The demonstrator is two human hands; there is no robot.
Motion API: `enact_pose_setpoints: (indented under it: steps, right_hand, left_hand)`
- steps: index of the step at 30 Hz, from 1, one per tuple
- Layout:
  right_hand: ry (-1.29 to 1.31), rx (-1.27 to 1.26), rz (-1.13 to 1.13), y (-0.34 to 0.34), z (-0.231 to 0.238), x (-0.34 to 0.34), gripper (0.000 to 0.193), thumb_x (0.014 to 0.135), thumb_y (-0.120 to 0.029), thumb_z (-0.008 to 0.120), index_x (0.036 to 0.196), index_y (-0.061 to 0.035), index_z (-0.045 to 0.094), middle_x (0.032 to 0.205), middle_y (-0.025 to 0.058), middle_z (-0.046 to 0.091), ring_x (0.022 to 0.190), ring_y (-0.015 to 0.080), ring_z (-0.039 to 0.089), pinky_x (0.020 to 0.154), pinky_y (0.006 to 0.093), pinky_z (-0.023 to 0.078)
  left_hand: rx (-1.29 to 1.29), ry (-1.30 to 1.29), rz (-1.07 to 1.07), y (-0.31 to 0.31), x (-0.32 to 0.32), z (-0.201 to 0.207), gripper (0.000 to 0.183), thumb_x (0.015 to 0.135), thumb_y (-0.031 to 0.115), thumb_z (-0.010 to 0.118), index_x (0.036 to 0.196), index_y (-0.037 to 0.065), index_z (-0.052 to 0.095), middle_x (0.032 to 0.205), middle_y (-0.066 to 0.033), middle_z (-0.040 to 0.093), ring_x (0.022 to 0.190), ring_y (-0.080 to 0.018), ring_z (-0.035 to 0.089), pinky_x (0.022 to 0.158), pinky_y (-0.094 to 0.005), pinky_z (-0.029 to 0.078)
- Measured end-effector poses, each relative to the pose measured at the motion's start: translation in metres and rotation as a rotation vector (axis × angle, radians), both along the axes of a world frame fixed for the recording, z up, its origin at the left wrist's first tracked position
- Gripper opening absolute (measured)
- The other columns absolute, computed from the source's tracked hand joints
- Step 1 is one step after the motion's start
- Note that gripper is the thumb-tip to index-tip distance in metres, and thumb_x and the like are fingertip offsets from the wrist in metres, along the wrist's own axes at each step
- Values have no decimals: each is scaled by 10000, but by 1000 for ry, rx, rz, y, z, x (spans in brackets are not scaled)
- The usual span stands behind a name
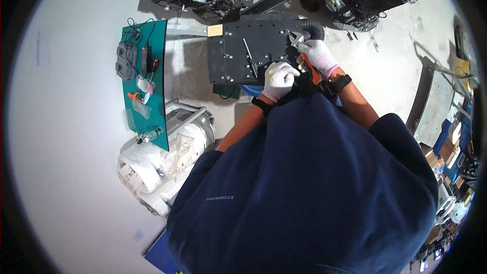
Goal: The worker is assembling a mechanical component, using a wrench to tighten bolts on a black metal plate before attaching it to a larger machine base.
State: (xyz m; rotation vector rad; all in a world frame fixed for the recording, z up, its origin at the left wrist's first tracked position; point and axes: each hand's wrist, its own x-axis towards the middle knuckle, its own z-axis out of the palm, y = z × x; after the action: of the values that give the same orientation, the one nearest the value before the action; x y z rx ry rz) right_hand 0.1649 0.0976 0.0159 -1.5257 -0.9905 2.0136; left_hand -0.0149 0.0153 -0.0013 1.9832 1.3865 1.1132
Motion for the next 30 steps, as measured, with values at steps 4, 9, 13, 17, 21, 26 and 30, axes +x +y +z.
enact_pose_setpoints:
  steps: [4,9,13,17,21,26,30]
  right_hand:
    - [-13,-18,-50,4,10,-14,281,1002,-213,574,1014,64,619,737,170,680,555,260,684,465,365,550]
    - [-286,159,-10,8,7,-27,388,987,-343,634,931,41,657,679,133,667,474,225,647,417,351,528]
    - [-358,114,-39,4,22,-35,475,983,-420,645,863,40,668,630,118,645,462,215,638,395,338,493]
    - [-438,156,-11,4,20,-39,499,978,-439,649,820,33,664,626,121,655,461,208,635,414,341,489]
    - [-534,161,7,3,25,-44,485,964,-459,664,805,-2,635,627,91,636,455,188,618,428,337,498]
    - [-514,112,5,6,27,-35,481,972,-463,651,771,-29,599,582,62,596,401,159,543,390,312,447]
    - [-506,95,123,22,23,-26,495,976,-455,647,749,-16,606,560,77,600,386,166,546,372,321,417]
  left_hand:
    - [-27,44,-198,4,-16,-2,130,762,18,593,749,110,684,779,-40,688,741,-267,654,711,-396,501]
    - [26,50,-317,6,-23,-1,83,787,55,594,772,103,660,808,-45,673,793,-279,643,742,-401,485]
    - [40,25,-333,2,-28,-3,94,791,47,589,768,106,659,815,-39,670,812,-270,639,754,-391,478]
    - [66,2,-328,3,-30,-9,110,792,55,578,767,114,667,811,-47,663,813,-275,639,768,-402,491]
    - [68,28,-309,0,-31,-10,112,795,71,576,784,102,683,805,-64,659,812,-292,638,762,-414,500]
    - [41,-27,-289,1,-26,-9,104,802,70,581,784,92,681,832,-72,683,828,-295,655,778,-410,510]
    - [12,-53,-241,-1,-27,-7,96,802,68,591,788,96,682,839,-68,693,834,-290,664,777,-416,515]
